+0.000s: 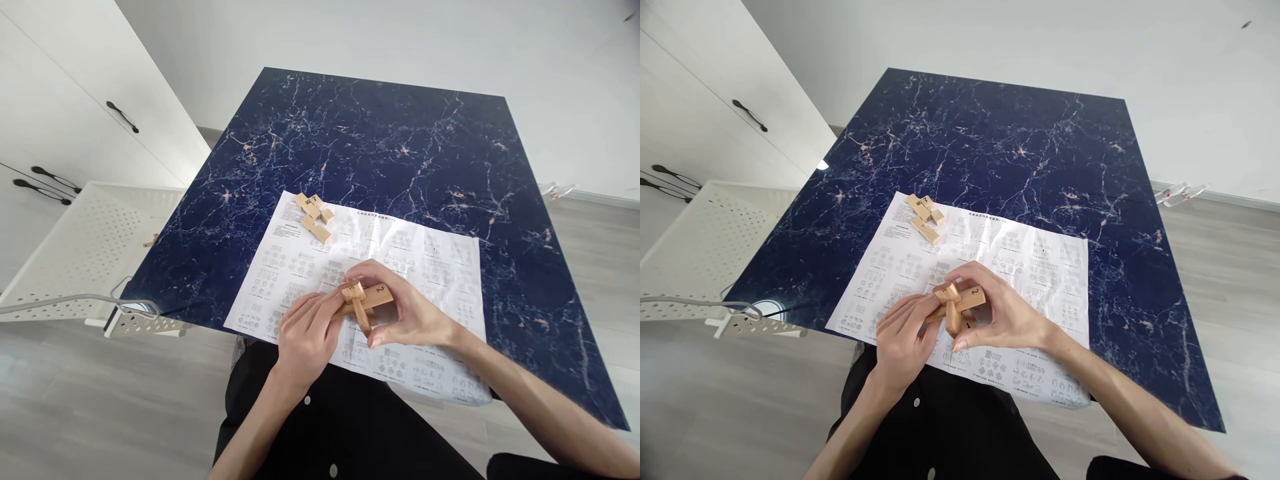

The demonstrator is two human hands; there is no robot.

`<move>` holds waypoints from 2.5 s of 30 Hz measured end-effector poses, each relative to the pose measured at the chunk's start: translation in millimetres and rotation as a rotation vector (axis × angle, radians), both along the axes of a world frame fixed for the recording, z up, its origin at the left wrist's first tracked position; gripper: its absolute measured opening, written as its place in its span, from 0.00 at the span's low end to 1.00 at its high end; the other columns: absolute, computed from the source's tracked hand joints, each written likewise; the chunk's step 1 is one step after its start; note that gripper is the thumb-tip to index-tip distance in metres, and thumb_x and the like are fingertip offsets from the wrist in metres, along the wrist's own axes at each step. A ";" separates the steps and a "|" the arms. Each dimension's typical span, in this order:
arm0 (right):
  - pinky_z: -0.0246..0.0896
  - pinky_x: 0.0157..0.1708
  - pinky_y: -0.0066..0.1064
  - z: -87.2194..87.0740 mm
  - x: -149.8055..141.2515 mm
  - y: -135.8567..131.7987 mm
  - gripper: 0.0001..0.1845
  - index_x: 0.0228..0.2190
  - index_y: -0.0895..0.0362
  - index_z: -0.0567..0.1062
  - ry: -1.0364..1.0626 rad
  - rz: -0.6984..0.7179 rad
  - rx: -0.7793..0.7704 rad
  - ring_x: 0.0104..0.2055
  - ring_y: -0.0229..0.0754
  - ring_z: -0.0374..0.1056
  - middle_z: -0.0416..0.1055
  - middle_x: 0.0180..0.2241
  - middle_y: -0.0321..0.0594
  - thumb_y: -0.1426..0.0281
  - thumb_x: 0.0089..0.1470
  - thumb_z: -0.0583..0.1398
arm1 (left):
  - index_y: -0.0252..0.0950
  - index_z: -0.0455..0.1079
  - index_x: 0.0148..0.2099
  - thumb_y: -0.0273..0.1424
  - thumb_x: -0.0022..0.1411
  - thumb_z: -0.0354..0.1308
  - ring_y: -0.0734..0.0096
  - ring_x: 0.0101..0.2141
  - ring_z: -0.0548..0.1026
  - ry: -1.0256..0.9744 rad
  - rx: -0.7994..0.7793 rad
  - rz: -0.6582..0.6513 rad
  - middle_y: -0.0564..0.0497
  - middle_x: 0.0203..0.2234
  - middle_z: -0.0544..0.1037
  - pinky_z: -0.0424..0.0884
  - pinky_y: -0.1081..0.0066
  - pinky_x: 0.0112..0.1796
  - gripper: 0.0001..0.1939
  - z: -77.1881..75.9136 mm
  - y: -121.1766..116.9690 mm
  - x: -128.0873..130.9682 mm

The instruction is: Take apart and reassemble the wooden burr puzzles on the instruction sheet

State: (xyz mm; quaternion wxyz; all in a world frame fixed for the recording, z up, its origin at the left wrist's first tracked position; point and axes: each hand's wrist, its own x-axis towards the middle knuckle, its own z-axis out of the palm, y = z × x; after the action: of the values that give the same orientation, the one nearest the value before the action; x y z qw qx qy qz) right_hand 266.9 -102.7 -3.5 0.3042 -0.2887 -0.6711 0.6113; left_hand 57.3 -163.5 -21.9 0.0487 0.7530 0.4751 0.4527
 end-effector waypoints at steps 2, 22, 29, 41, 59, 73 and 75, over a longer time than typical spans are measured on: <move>0.76 0.50 0.50 0.5 -0.5 0.0 0.44 0.60 0.45 0.73 0.018 -0.002 0.053 0.53 0.56 0.73 0.70 0.57 0.47 0.45 0.47 0.77 | 0.39 0.76 0.52 0.19 0.72 0.60 0.63 0.37 0.88 -0.006 0.004 0.013 0.51 0.37 0.88 0.85 0.64 0.41 0.12 0.8 -0.4 0.0; 0.78 0.34 0.41 0.4 1.1 0.6 0.10 0.47 0.51 0.82 -0.103 -0.032 0.030 0.37 0.45 0.75 0.77 0.43 0.44 0.60 0.70 0.64 | 0.38 0.76 0.46 0.31 0.74 0.60 0.66 0.32 0.82 -0.171 -0.398 0.027 0.51 0.33 0.85 0.78 0.69 0.36 0.04 9.9 -1.6 -6.7; 0.78 0.35 0.42 -2.2 4.1 1.5 0.13 0.52 0.49 0.81 -0.104 -0.045 -0.022 0.38 0.47 0.78 0.80 0.44 0.44 0.60 0.71 0.64 | 0.40 0.73 0.54 0.31 0.62 0.67 0.58 0.41 0.85 -0.236 -0.417 -0.045 0.48 0.43 0.86 0.82 0.61 0.44 0.18 14.6 -2.3 -8.6; 0.78 0.36 0.35 3.7 2.6 2.8 0.15 0.54 0.52 0.79 -0.073 0.011 -0.011 0.39 0.42 0.77 0.78 0.45 0.43 0.62 0.69 0.67 | 0.45 0.50 0.76 0.44 0.48 0.81 0.44 0.53 0.84 -0.343 -0.741 -0.145 0.44 0.52 0.84 0.77 0.46 0.57 0.62 25.0 -4.8 -12.1; 0.79 0.35 0.36 -4.9 5.9 -0.2 0.18 0.57 0.51 0.78 -0.128 -0.022 -0.027 0.38 0.43 0.81 0.82 0.44 0.42 0.63 0.68 0.67 | 0.47 0.62 0.73 0.41 0.52 0.81 0.45 0.64 0.76 -0.183 -0.718 -0.135 0.46 0.68 0.74 0.75 0.52 0.61 0.51 20.9 -2.1 -19.2; 0.67 0.27 0.33 -1.2 5.4 1.0 0.11 0.50 0.51 0.82 -0.211 0.033 0.252 0.32 0.40 0.72 0.80 0.40 0.41 0.60 0.72 0.64 | 0.45 0.65 0.70 0.48 0.49 0.81 0.44 0.58 0.80 -0.192 -0.719 -0.108 0.46 0.62 0.80 0.79 0.52 0.56 0.50 25.0 -1.8 -16.8; 0.67 0.28 0.33 -0.7 6.6 1.9 0.12 0.52 0.51 0.81 -0.208 0.051 0.250 0.33 0.40 0.73 0.80 0.41 0.41 0.61 0.72 0.63 | 0.44 0.64 0.71 0.48 0.49 0.81 0.44 0.57 0.81 -0.207 -0.726 -0.090 0.46 0.59 0.82 0.79 0.51 0.56 0.52 24.6 -2.3 -15.7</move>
State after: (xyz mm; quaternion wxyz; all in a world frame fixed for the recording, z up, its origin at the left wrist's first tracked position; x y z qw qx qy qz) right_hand 273.5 -100.8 -4.1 0.2507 -0.2932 -0.7771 0.4974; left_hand 41.6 -165.8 2.7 0.3799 0.6571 0.5635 0.3262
